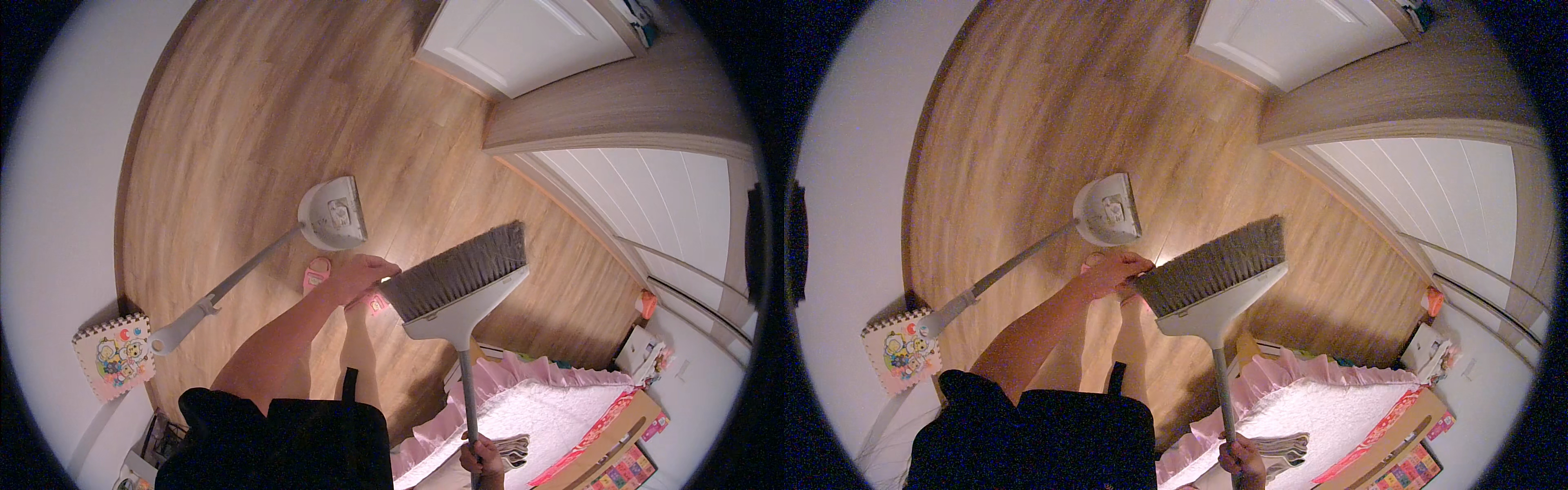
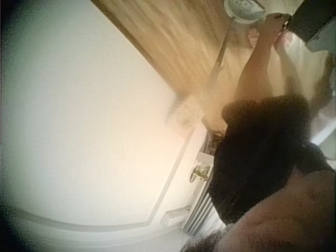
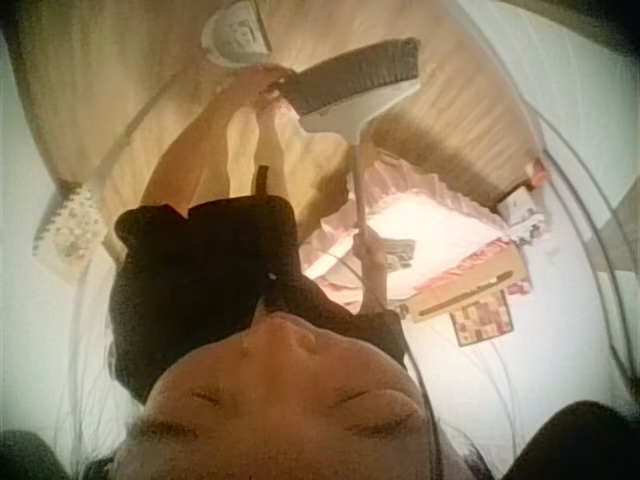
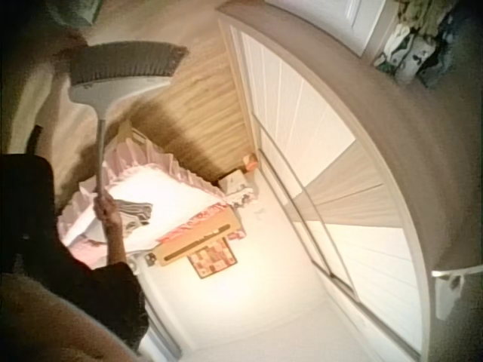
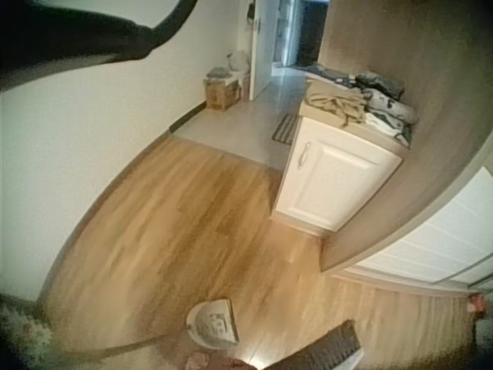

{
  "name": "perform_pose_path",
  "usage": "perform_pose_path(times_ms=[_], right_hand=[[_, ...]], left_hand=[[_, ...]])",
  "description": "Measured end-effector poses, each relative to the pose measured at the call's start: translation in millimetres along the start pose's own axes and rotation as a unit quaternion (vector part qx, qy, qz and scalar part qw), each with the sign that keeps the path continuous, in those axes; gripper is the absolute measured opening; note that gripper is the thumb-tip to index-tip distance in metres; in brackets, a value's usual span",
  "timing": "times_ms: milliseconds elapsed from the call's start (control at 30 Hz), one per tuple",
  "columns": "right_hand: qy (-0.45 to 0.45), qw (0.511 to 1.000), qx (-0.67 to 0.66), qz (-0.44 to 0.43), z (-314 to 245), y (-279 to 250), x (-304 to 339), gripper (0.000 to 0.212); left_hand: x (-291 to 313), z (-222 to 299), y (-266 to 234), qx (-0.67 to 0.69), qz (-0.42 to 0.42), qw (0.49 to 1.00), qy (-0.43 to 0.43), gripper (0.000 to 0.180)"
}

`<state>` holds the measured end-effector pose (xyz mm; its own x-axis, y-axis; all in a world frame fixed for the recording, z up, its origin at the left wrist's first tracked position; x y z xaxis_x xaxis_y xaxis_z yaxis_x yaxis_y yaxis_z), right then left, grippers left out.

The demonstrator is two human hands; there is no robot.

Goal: The person sweeps a wooden floor in a bedroom using a broom and dustpan. They systematically clean the area around a bed with pink bedding, a small table, and a play mat, moving the dustpan to collect debris as they progress.

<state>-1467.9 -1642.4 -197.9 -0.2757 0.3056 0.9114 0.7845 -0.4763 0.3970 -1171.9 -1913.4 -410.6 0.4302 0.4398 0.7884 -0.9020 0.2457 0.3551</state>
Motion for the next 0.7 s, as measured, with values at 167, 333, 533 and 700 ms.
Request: perform_pose_path(times_ms=[167,333,533,700], right_hand=[[-0.001,1.000,-0.029,0.006,1.6,0.7,-1.7,0.039],[0.001,0.999,-0.050,-0.010,3.5,-6.6,-4.5,0.036],[0.014,0.999,-0.047,-0.017,1.6,-10.4,-2.2,0.038],[0.029,0.998,-0.055,-0.032,-1.8,-14.9,-2.2,0.037]], left_hand=[[1.2,-1.5,-5.9,0.215,-0.005,0.976,0.032,0.020],[4.2,11.7,8.6,0.322,0.025,0.946,-0.009,0.017],[-10.0,3.3,-1.3,0.267,0.053,0.962,0.027,0.013],[-8.7,9.6,-3.0,0.279,0.154,0.947,0.041,0.014]])
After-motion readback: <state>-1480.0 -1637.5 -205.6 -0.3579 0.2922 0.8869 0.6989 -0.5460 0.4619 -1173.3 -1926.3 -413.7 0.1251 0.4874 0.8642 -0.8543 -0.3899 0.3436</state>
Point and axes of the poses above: each hand's wrist, its own x-axis away from the middle knuckle, its own y-axis out of the palm, z = x × y, the point moved 1 cm from there along -x, towards the middle knuckle, and after that the axes turned 4 degrees about z, right-handed, at the moved point
